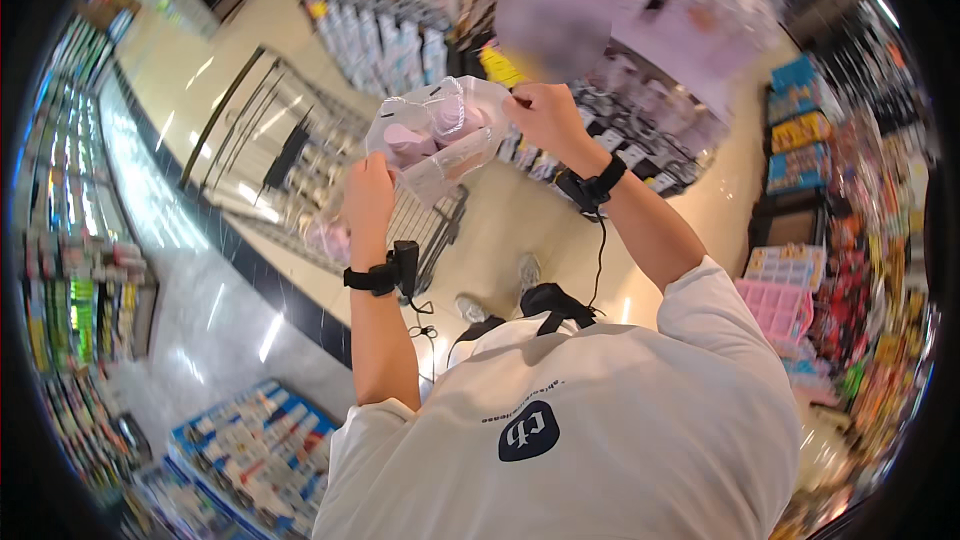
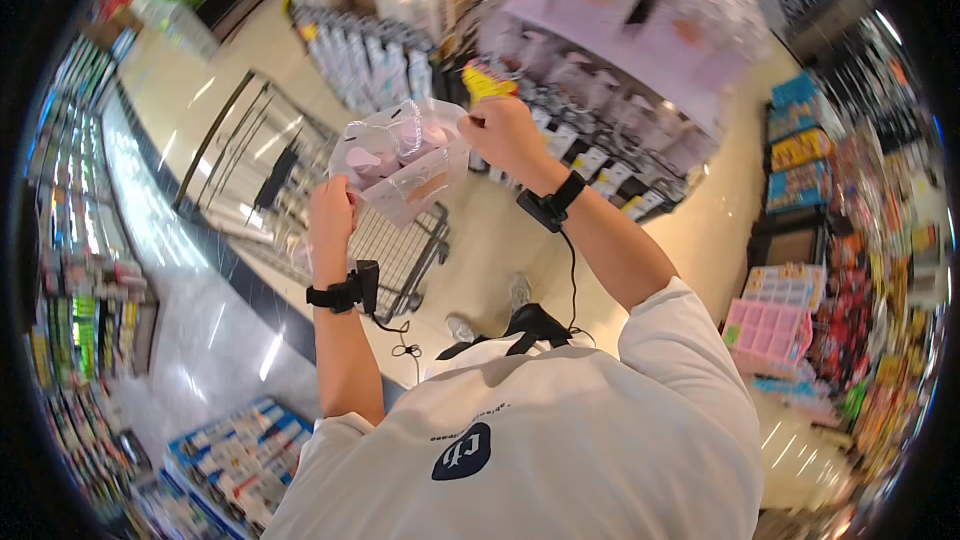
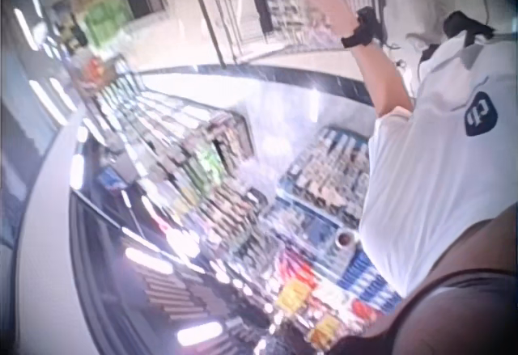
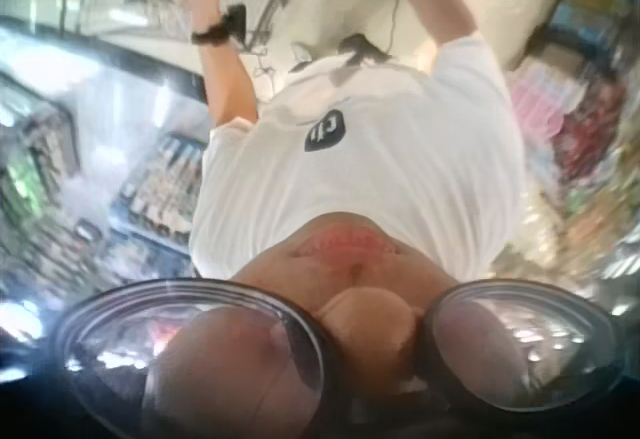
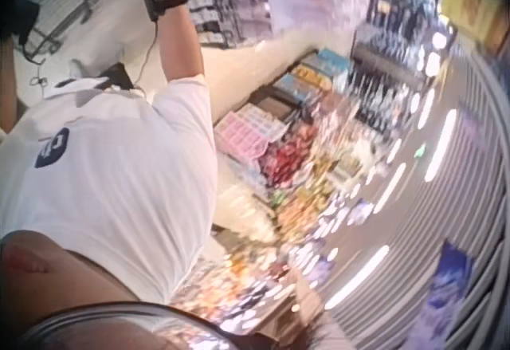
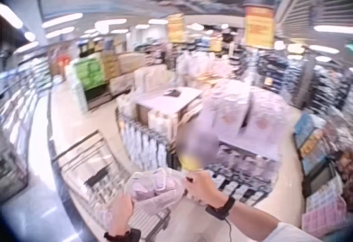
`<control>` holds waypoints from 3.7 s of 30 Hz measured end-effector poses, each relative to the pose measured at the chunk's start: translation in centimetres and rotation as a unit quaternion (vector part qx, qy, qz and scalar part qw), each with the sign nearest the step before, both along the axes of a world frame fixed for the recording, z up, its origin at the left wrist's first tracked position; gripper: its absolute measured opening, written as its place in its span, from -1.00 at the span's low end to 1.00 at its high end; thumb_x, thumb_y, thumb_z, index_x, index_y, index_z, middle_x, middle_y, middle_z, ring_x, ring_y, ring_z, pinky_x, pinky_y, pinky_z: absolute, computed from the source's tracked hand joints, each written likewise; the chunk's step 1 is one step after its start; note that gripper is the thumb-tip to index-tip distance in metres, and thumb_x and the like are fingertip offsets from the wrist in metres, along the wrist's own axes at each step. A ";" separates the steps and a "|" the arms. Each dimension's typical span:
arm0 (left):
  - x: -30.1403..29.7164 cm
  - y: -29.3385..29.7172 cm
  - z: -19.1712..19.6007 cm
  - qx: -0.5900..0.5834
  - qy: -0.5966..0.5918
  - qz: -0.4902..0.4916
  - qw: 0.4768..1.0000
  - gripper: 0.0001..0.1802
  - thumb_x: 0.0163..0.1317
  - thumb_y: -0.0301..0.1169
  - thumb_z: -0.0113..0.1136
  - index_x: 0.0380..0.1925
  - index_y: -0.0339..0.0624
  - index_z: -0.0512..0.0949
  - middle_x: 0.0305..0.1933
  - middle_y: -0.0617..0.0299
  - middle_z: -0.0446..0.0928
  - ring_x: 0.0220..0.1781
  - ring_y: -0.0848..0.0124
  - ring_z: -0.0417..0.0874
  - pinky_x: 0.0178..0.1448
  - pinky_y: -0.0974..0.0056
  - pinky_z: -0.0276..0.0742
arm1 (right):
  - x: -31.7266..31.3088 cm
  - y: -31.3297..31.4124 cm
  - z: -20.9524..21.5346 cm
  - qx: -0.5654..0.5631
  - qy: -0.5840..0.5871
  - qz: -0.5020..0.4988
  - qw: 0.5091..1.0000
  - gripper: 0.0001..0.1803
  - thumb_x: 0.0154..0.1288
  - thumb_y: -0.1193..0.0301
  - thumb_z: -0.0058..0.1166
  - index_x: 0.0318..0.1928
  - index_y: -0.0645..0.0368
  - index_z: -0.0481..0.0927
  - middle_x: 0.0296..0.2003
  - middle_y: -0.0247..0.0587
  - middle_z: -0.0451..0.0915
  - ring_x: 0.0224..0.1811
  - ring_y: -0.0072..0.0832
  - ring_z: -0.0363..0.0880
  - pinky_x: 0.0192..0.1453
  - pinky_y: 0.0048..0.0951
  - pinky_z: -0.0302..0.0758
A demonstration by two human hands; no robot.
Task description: Move items from a shopping cart and place them onto the supermarket shelves.
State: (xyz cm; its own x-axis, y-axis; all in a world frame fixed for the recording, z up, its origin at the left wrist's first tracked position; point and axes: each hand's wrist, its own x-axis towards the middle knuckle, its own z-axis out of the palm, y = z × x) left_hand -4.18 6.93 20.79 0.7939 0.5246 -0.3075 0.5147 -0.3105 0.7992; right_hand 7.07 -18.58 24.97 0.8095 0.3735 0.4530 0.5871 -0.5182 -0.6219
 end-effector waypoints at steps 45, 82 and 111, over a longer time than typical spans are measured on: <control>47.6 -44.5 10.6 0.063 -0.109 -0.469 0.874 -0.37 0.32 0.01 -0.23 -0.55 -0.40 0.51 -0.61 0.00 0.53 -0.56 0.20 0.61 -0.43 0.13 0.50 | 22.3 -42.3 4.0 0.098 0.048 -0.383 0.917 -0.56 0.21 0.11 -0.01 -0.50 0.29 0.63 -0.55 0.08 0.56 -0.42 -0.12 0.59 -0.33 -0.25 0.45; 19.5 -26.5 -10.1 0.006 -0.230 -0.192 0.954 -0.79 0.29 -0.38 0.12 -0.15 -0.26 0.55 -0.31 0.12 0.64 -0.23 0.39 0.67 -0.18 0.34 0.53 | 11.8 -36.3 -11.9 0.139 0.020 -0.198 0.970 -0.68 0.16 0.58 0.12 -0.04 0.22 0.49 -0.30 -0.14 0.48 -0.33 -0.39 0.45 -0.27 -0.44 0.42; -18.1 6.5 -18.5 0.123 -0.145 0.208 0.960 -0.85 0.18 -0.46 0.15 -0.28 -0.29 0.56 -0.34 0.01 0.57 -0.28 0.20 0.62 -0.20 0.23 0.52 | -2.1 13.5 -25.8 -0.084 0.614 0.277 0.734 -0.71 0.32 0.40 0.01 -0.01 0.30 0.47 -0.41 -0.25 0.57 -0.44 -0.58 0.53 -0.33 -0.56 0.51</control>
State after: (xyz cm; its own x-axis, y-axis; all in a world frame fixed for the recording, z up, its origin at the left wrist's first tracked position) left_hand -22.31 13.46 2.25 0.5340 0.8427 0.0686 0.4018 -0.3243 0.8564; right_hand 5.02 -5.12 -0.87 0.2721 0.7666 -0.5816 -0.2141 -0.5410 -0.8133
